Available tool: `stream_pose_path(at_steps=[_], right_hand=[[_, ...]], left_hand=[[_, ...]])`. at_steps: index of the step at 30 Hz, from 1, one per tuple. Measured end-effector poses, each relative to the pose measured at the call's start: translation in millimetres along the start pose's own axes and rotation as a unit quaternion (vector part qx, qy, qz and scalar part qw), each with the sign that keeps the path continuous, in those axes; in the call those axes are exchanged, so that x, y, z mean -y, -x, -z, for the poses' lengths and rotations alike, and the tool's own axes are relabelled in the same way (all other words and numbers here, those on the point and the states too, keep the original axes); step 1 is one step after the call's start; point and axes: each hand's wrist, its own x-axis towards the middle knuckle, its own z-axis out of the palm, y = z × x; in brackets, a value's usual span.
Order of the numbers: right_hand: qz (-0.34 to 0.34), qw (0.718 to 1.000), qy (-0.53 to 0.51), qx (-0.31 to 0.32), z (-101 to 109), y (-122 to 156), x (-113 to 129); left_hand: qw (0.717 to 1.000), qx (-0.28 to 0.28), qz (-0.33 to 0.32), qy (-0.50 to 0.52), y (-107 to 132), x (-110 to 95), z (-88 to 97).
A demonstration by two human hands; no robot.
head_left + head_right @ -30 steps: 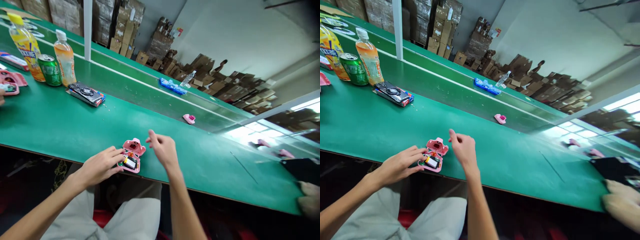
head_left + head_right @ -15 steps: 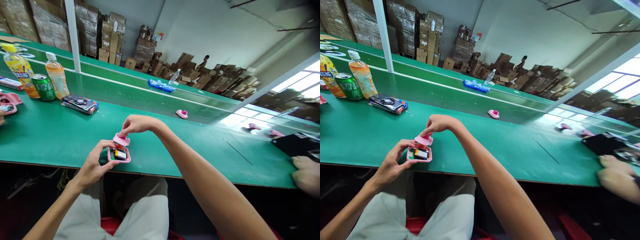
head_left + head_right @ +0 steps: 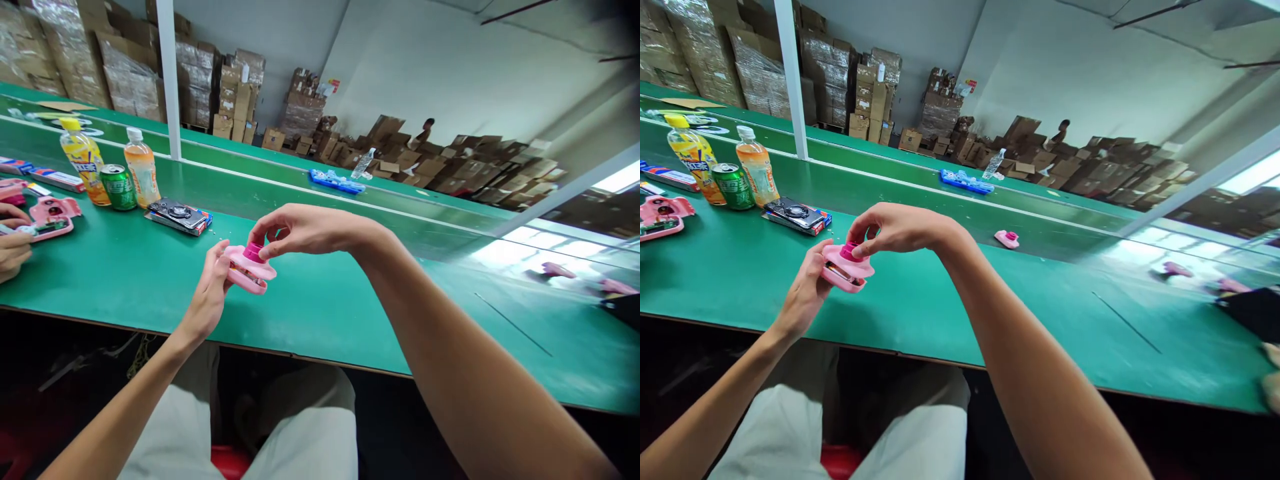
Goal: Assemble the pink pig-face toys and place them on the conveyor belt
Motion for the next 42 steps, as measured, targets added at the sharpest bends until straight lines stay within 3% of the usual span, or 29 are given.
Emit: stream_pose_path(at_steps=[4,7,8,10,12,14,17,20,29,34,37,42], right_hand=[[0.012,1.000,-0.004,0.024,9,-7,5],[0.017,0.999,-0.029,-0.012,3,-8,5],[0.016,0.998,-0.033,-0.053,-4,-7,5],[0.005,0.981,-0.020,-0.192,-25,-3,4],[-0.024,0.936,-0.005,-0.351,-53,4,3],[-0.066,0.892,-0.026,-0.447,-82,12,2],[-0.124,0.888,-0.103,-0.430,-114,21,0],[-0.125,0.895,-0.160,-0.398,-130,20,0],[-0.069,0.809,-0.166,-0.559,-159,1,-7],[-0.084,0.790,-0.116,-0.596,-174,3,-17],[-0.092,0.775,-0.136,-0.610,-187,1,-22],[-0.081,0.683,-0.291,-0.665,-202,-6,-28]], left_hand=[[0.999,0.037,-0.012,-0.012,-5,-4,-1.3],[0.999,0.036,-0.029,0.015,-7,-6,-3.1],[0.999,0.034,-0.030,0.029,-7,-6,-3.8],[0.998,0.025,-0.026,0.057,-8,-6,-5.1],[0.997,0.009,-0.024,0.076,-8,-5,-6.5],[0.996,-0.003,-0.025,0.086,-7,-3,-8.0],[0.995,-0.007,-0.025,0.095,-5,-1,-10.5],[0.994,-0.008,-0.028,0.106,-5,1,-11.8],[0.993,-0.060,-0.055,0.089,-4,18,-24.3],[0.992,-0.102,-0.075,0.025,0,30,-37.2],[0.991,-0.115,-0.064,0.004,2,33,-40.3],[0.996,-0.075,-0.030,0.029,2,34,-30.0]])
